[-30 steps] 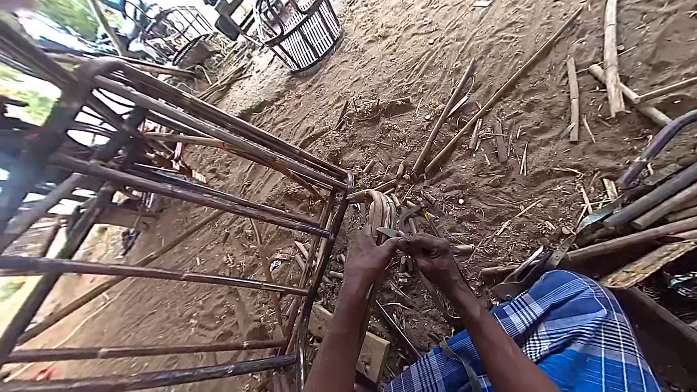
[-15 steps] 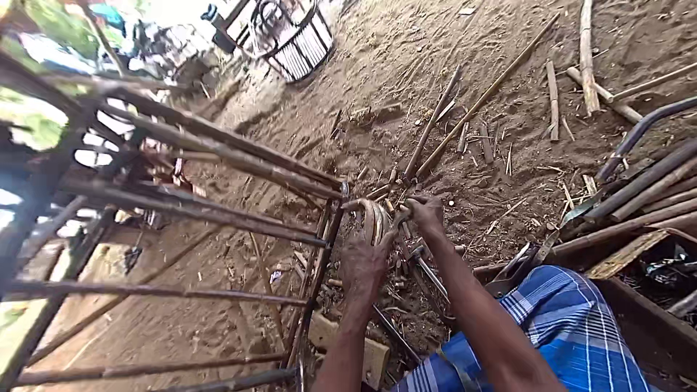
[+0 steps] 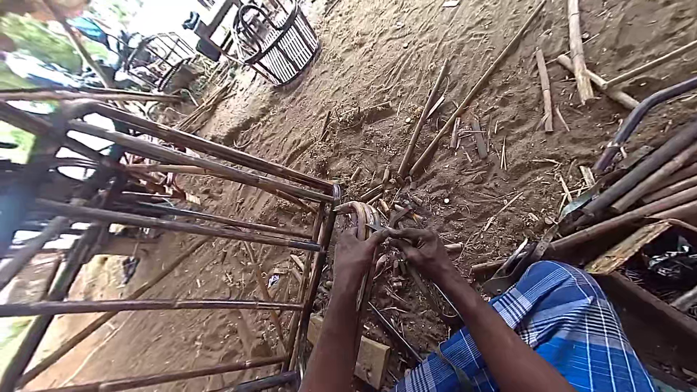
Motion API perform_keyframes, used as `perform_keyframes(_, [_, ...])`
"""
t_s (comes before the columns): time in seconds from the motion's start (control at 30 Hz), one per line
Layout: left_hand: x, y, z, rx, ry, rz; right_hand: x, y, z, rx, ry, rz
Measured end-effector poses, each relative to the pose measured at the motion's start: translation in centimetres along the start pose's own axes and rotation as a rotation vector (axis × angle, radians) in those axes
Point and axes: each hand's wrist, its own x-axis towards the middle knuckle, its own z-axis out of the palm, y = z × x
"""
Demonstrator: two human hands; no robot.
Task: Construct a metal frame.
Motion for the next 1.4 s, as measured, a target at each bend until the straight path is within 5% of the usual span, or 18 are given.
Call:
perform_keyframes(0.2, [-1.0, 0.8, 1.6, 0.422, 0.213, -0.027, -0.9, -1.3, 1.0, -0.120, 0.109, 0.087])
perform_keyframes(0.57, [-1.3, 1.5, 0.7, 0.399, 0.249, -0.052, -2.4, -3.7, 3.0, -0.234, 0.236, 0.027])
perform_keyframes(0.77, [-3.4, 0.7, 1.7, 0.500, 0.289, -0.084, 5.8, -2.0, 2.9, -0.154, 0.195, 0.472])
perform_keyframes(0.87, [-5.8, -0.5, 1.0, 0.374, 0.227, 0.011, 6.6, -1.1, 0.5, -0.043, 0.148, 0.338])
perform_keyframes(1.03, [-6.0, -0.3, 0.3, 0.205, 0.147, 0.027, -1.1, -1.2, -2.1, 0.083, -0.040, 0.035])
perform_keyframes(1.27, [-1.5, 1.7, 1.1, 0.103, -0.052, -0.062, -0.1, 1.2, -0.9, 0.063, -0.073, 0.041])
perform_keyframes(1.4, [-1.3, 1.2, 2.7, 0.145, 0.075, -0.068, -0.2, 0.2, -1.2, -0.034, -0.049, 0.115])
